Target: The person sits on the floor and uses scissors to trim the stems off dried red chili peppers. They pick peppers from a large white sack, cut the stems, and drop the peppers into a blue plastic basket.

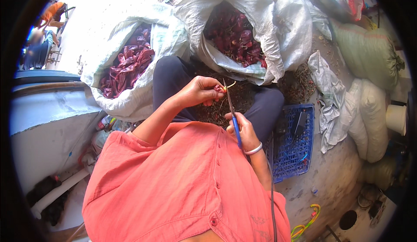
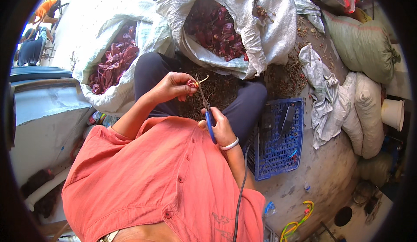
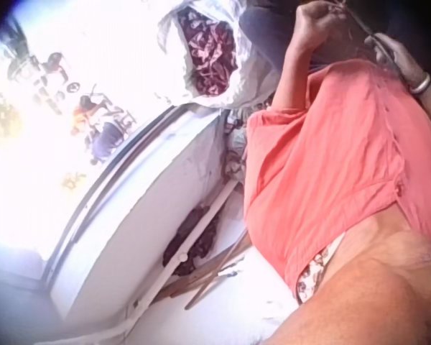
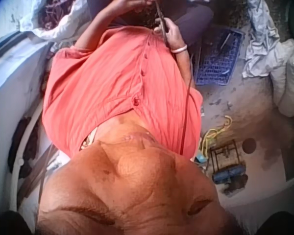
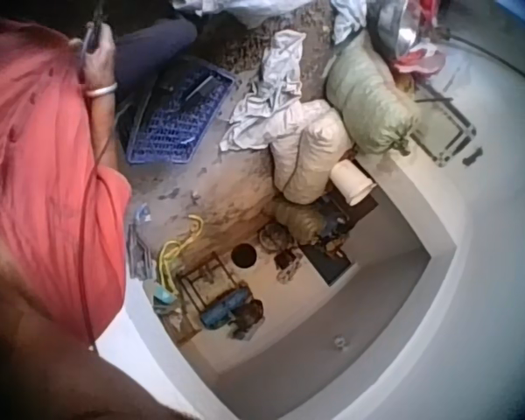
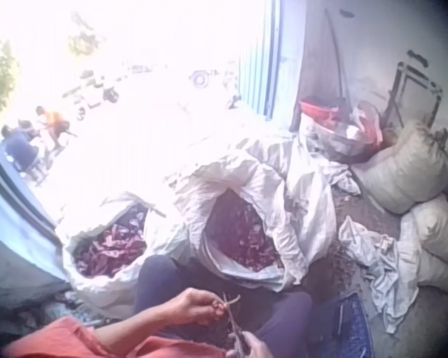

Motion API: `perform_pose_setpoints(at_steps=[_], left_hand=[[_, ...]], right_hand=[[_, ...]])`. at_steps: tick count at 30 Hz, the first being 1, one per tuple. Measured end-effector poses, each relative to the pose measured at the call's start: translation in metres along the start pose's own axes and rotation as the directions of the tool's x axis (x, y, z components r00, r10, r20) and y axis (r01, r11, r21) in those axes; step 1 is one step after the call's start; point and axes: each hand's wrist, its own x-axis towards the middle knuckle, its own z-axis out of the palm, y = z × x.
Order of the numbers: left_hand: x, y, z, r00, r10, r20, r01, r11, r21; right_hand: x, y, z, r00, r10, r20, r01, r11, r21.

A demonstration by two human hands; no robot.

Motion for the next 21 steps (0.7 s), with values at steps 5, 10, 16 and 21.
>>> perform_pose_setpoints(at_steps=[5,10,16,21], left_hand=[[-0.001,-0.001,-0.002,1.000,-0.016,-0.002,0.016,1.000,-0.013],[0.000,-0.002,-0.002,1.000,-0.015,0.010,0.016,1.000,-0.016],[0.000,-0.008,-0.003,0.999,-0.046,-0.015,0.046,0.999,0.009],[-0.001,-0.008,-0.002,0.998,-0.062,-0.015,0.062,0.998,-0.011]], right_hand=[[0.000,-0.010,-0.007,0.953,-0.300,-0.042,0.197,0.720,-0.665],[0.001,-0.002,-0.008,0.924,-0.374,-0.081,0.216,0.685,-0.696],[0.001,0.014,-0.007,0.978,-0.190,-0.089,0.128,0.877,-0.463],[-0.005,-0.002,-0.004,0.985,0.173,0.011,-0.172,0.983,-0.069]])
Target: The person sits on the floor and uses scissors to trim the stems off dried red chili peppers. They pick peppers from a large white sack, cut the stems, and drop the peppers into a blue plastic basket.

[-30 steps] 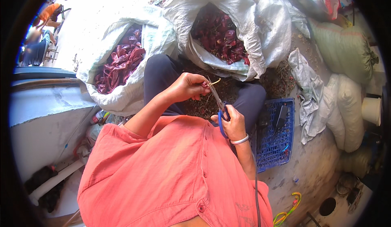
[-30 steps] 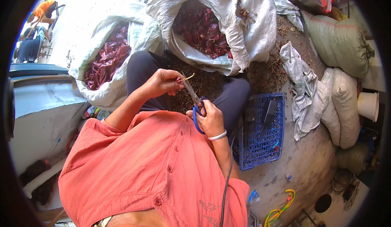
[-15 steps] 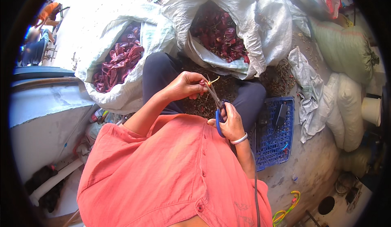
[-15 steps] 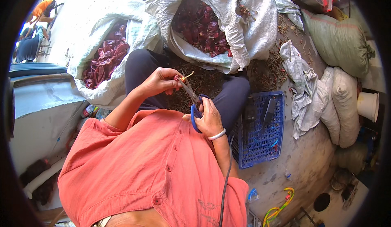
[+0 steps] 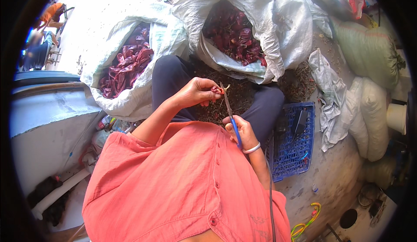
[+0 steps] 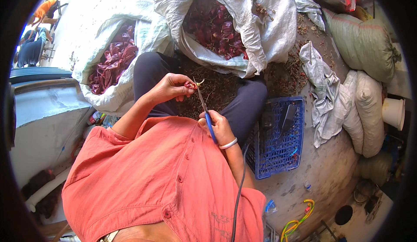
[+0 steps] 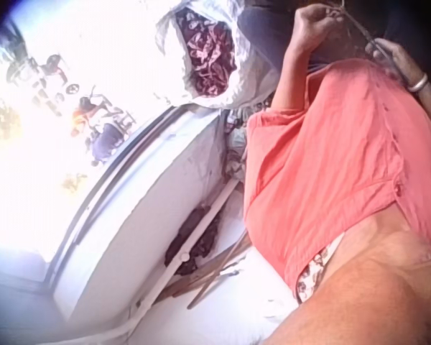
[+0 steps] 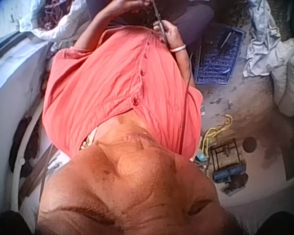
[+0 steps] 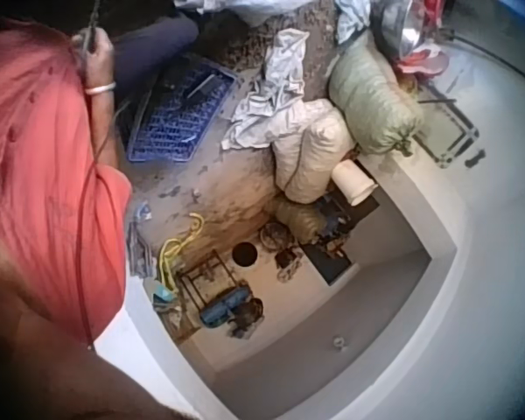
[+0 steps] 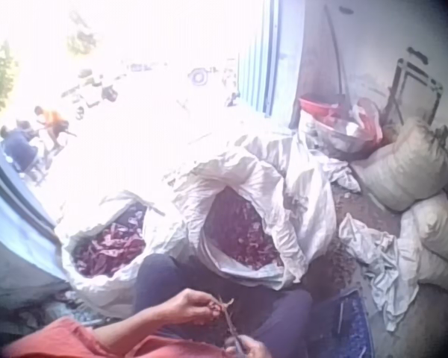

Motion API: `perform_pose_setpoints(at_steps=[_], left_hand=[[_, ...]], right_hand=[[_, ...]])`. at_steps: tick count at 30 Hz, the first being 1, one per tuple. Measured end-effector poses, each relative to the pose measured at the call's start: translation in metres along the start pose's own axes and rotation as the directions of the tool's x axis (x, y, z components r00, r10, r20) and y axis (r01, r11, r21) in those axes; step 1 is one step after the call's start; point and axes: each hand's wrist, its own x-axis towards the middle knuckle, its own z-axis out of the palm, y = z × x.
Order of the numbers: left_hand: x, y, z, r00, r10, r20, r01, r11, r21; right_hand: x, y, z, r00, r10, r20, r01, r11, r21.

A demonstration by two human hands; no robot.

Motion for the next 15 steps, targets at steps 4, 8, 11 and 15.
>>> perform_pose_setpoints(at_steps=[4,8,11,15], left_hand=[[0.001,-0.004,-0.003,1.000,-0.012,0.021,0.013,1.000,-0.010],[0.003,-0.003,-0.001,1.000,-0.015,0.014,0.015,1.000,-0.003],[0.004,-0.006,-0.001,0.999,-0.032,-0.004,0.032,0.999,-0.009],[0.005,-0.014,-0.001,0.997,-0.072,-0.013,0.072,0.997,-0.006]], right_hand=[[0.005,0.000,0.001,0.897,-0.433,-0.083,0.314,0.759,-0.571],[0.014,0.006,0.002,0.867,-0.471,-0.162,0.281,0.731,-0.622],[0.011,0.010,0.004,0.909,-0.378,-0.174,0.217,0.788,-0.577],[0.011,0.011,0.004,0.944,-0.291,-0.157,0.202,0.883,-0.424]])
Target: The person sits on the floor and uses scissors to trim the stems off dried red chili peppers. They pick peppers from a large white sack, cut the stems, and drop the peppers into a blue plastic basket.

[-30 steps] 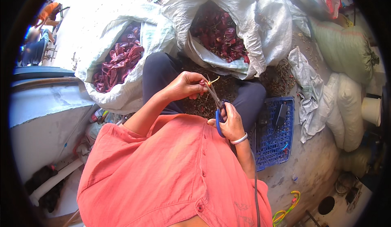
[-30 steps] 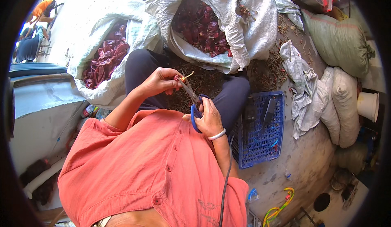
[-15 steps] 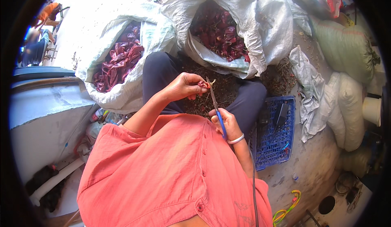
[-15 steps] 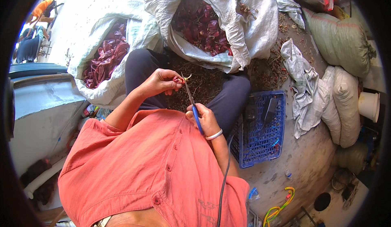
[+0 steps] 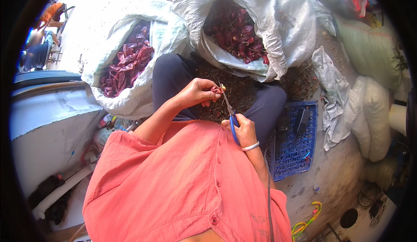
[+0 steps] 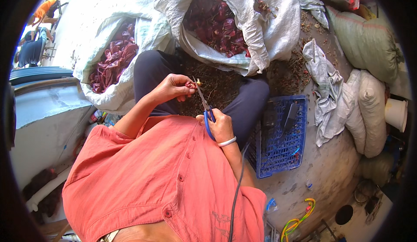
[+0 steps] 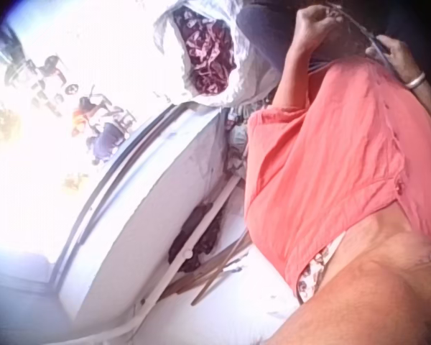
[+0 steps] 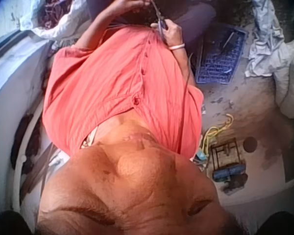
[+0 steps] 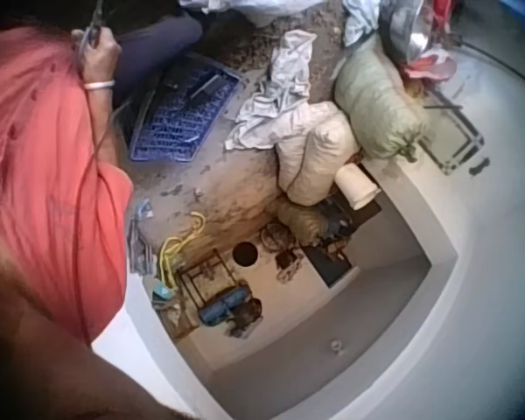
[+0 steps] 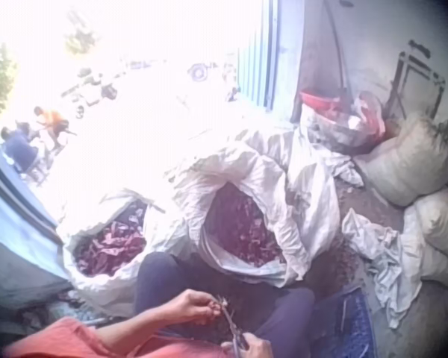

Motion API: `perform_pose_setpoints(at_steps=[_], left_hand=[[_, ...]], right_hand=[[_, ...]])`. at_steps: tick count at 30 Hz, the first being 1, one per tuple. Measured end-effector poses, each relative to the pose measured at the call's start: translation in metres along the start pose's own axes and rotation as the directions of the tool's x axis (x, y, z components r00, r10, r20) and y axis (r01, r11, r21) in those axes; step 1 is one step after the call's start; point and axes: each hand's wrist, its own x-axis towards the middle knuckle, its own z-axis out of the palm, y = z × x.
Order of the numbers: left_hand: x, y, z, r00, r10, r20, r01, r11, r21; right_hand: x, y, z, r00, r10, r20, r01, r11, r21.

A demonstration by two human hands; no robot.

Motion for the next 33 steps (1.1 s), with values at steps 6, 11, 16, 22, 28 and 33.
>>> perform_pose_setpoints(at_steps=[6,11,16,22,28,33], left_hand=[[0.007,-0.005,0.000,1.000,-0.010,0.021,0.010,1.000,-0.018],[0.015,-0.012,-0.002,0.998,-0.048,0.040,0.048,0.999,0.001],[0.026,-0.005,-0.005,1.000,-0.006,-0.021,0.009,0.994,0.106],[0.100,0.004,-0.032,0.918,0.272,-0.288,-0.089,0.850,0.520],[0.210,0.018,-0.029,0.892,0.282,-0.354,0.042,0.726,0.686],[0.265,-0.014,-0.043,0.865,0.290,-0.409,0.237,0.482,0.843]], right_hand=[[0.003,0.022,0.007,0.997,0.066,0.046,-0.075,0.970,0.232],[0.009,0.020,-0.001,0.999,0.037,0.040,-0.035,0.998,-0.045],[0.010,0.034,0.004,0.910,0.310,0.276,-0.412,0.755,0.510],[0.010,0.034,0.004,0.944,0.267,0.192,-0.328,0.809,0.487],[0.017,0.048,0.000,0.955,0.249,0.162,-0.297,0.801,0.519],[0.017,0.058,0.002,0.945,0.293,0.144,-0.324,0.783,0.532]])
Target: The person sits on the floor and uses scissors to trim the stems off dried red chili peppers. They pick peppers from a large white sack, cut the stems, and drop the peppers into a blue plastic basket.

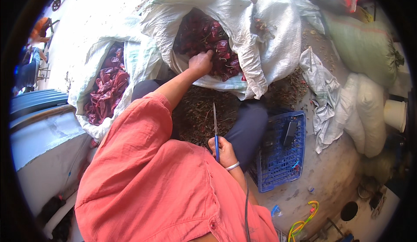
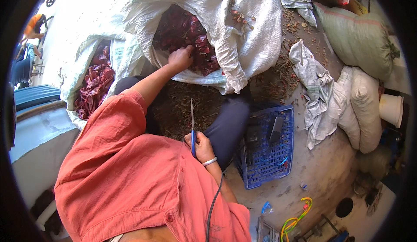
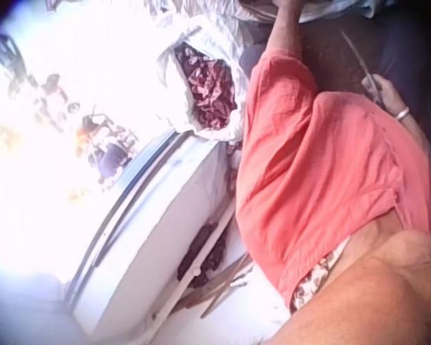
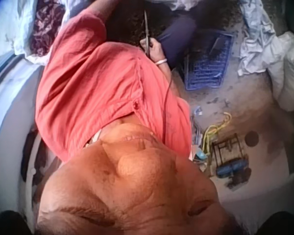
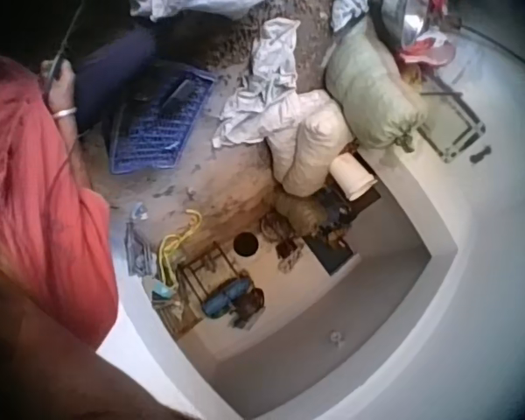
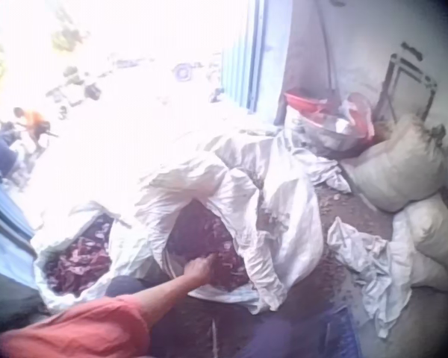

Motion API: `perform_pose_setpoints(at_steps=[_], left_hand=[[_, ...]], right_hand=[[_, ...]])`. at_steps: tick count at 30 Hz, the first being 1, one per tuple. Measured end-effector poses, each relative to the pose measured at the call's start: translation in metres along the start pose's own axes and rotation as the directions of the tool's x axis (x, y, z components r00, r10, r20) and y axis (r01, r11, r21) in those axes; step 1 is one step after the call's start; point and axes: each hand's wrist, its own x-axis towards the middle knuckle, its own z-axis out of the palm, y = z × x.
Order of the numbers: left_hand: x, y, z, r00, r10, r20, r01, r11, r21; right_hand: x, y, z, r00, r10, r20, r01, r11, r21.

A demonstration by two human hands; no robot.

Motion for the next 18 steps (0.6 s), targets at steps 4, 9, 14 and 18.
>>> perform_pose_setpoints(at_steps=[4,9,14,18], left_hand=[[0.000,-0.025,0.008,0.996,0.000,0.084,0.035,0.910,-0.413],[-0.044,-0.019,-0.063,0.923,0.046,0.381,0.376,0.086,-0.922],[-0.076,-0.030,-0.083,0.923,0.109,0.370,0.378,-0.061,-0.924],[-0.075,-0.051,-0.078,0.926,-0.100,0.365,0.367,0.003,-0.930]], right_hand=[[0.001,-0.005,0.000,1.000,0.011,0.026,-0.011,1.000,0.010],[0.004,-0.009,0.003,0.999,-0.024,0.025,0.023,1.000,0.021],[0.003,-0.028,0.008,0.998,-0.064,-0.016,0.064,0.998,0.018],[-0.003,-0.028,0.012,0.994,-0.095,-0.044,0.096,0.995,0.019]])
